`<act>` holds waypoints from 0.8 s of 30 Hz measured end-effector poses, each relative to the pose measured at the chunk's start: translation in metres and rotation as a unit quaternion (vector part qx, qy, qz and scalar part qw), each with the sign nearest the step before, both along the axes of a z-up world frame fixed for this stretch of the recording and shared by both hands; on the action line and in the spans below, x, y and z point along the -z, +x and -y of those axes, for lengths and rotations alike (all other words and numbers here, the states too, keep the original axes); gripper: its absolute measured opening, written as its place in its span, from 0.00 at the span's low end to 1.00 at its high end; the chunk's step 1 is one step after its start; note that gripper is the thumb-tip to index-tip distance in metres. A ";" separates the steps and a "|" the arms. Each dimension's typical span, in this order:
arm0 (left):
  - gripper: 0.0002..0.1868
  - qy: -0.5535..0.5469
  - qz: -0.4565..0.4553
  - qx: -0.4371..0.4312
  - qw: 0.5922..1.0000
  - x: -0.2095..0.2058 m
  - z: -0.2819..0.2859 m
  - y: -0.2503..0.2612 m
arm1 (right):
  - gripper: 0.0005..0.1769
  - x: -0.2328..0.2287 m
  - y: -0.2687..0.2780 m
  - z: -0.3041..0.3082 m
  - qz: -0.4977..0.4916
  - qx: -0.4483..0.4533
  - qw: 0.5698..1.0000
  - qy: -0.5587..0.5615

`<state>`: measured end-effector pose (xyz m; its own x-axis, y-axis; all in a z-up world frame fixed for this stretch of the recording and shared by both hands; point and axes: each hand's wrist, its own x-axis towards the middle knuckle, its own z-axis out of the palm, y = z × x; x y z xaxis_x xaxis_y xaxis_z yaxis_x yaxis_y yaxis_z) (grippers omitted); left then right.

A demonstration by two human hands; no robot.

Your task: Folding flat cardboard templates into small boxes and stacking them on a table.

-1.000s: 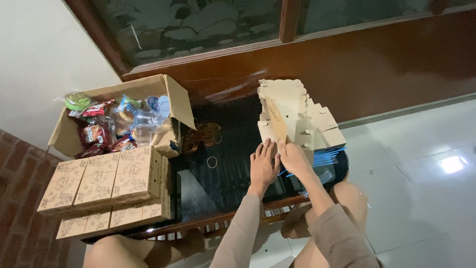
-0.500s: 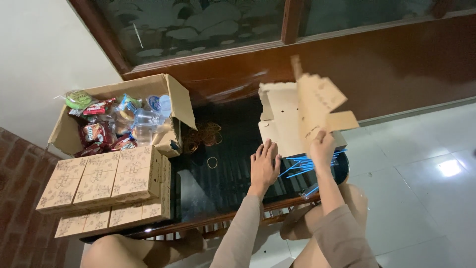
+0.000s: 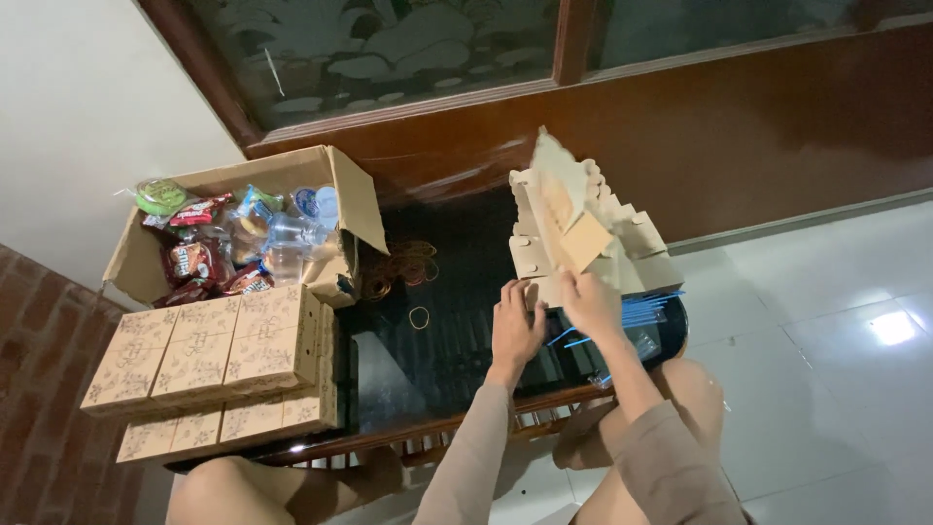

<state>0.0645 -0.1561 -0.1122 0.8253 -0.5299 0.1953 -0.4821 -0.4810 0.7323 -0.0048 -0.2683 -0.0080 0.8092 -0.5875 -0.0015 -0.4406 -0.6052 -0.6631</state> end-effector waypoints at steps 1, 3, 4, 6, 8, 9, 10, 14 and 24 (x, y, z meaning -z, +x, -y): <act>0.25 0.000 0.001 0.000 1.000 -0.008 -0.004 -0.003 | 0.39 0.005 0.001 -0.006 0.001 0.000 1.000 0.000; 0.24 -0.100 -0.104 -0.018 0.989 -0.026 -0.011 -0.008 | 0.41 0.013 0.004 -0.017 -0.015 -0.051 0.998 0.045; 0.24 -0.100 -0.102 -0.018 0.990 -0.028 -0.013 -0.007 | 0.41 0.003 0.002 -0.026 -0.014 -0.051 0.998 0.045; 0.25 -0.179 -0.157 -0.039 0.970 -0.033 -0.017 -0.007 | 0.36 -0.016 -0.002 -0.045 0.014 -0.100 0.994 0.030; 0.25 -0.211 -0.162 -0.054 0.962 -0.037 -0.022 -0.007 | 0.37 -0.035 -0.005 -0.064 0.029 -0.118 0.992 0.032; 0.24 -0.242 -0.168 -0.069 0.953 -0.039 -0.025 -0.007 | 0.38 -0.045 -0.006 -0.073 0.043 -0.135 0.989 0.034; 0.24 -0.242 -0.168 -0.069 0.953 -0.027 -0.024 -0.001 | 0.38 -0.031 0.001 -0.072 0.042 -0.135 0.989 0.035; 0.21 -0.388 -0.259 -0.116 0.877 0.004 -0.031 0.019 | 0.28 0.044 0.018 -0.075 0.075 -0.165 0.978 -0.100; 0.35 -0.479 -0.553 -0.155 0.664 -0.069 -0.138 0.001 | 0.31 0.018 -0.017 -0.133 0.078 -0.357 0.905 -0.217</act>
